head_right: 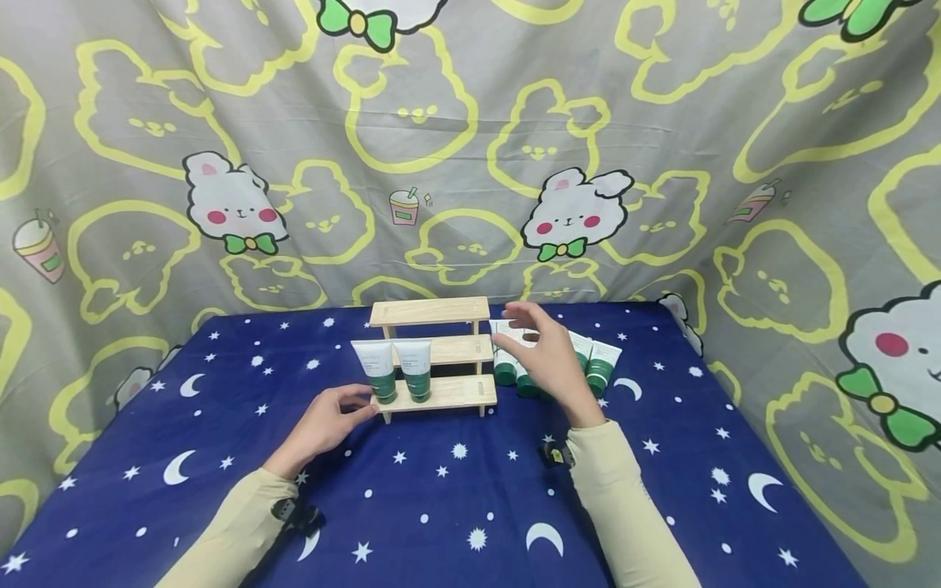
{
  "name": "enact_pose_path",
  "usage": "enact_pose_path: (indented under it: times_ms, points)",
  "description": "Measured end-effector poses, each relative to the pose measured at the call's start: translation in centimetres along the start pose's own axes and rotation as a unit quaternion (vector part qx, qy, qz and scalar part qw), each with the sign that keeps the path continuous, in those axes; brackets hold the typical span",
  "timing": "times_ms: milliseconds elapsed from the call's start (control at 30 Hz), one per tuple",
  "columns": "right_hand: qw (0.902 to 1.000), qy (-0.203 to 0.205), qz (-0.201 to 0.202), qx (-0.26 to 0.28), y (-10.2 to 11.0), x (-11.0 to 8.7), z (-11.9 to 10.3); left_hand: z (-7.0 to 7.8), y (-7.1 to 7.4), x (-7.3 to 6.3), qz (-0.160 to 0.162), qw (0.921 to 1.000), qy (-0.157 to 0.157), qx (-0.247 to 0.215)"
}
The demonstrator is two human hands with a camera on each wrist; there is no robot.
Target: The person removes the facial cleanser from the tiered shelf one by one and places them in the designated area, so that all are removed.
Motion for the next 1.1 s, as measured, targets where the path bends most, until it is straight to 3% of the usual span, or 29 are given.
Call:
enact_pose_path:
  times_ms: [200,500,767,1100]
  points:
    - [0.9996,0.021,-0.014,0.015,-1.9,-0.7,-0.8,0.0,0.0,0.0,-0.001,1.0,0.005,0.0]
    - [0.9972,0.016,-0.046,0.057,-5.0,-1.9,-0.8,0.1,0.1,0.0,-0.001,1.0,0.003,0.001]
    - [0.9966,0.01,-0.073,0.037,-7.6,-3.4,-0.6,0.1,0.0,0.0,-0.002,1.0,0.005,0.004]
    - [0.997,0.01,-0.073,0.024,-10.1,-4.8,-0.2,0.1,0.0,-0.1,-0.003,1.0,0.007,0.005]
Point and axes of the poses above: each hand's wrist, its own x-axis towards the middle knuckle, its own y-axis out of the back of the hand, z = x × y, the point moved 5 cm from there along x, towards the middle knuckle, and after that the axes turned 14 degrees about z, right-handed, at the moved point
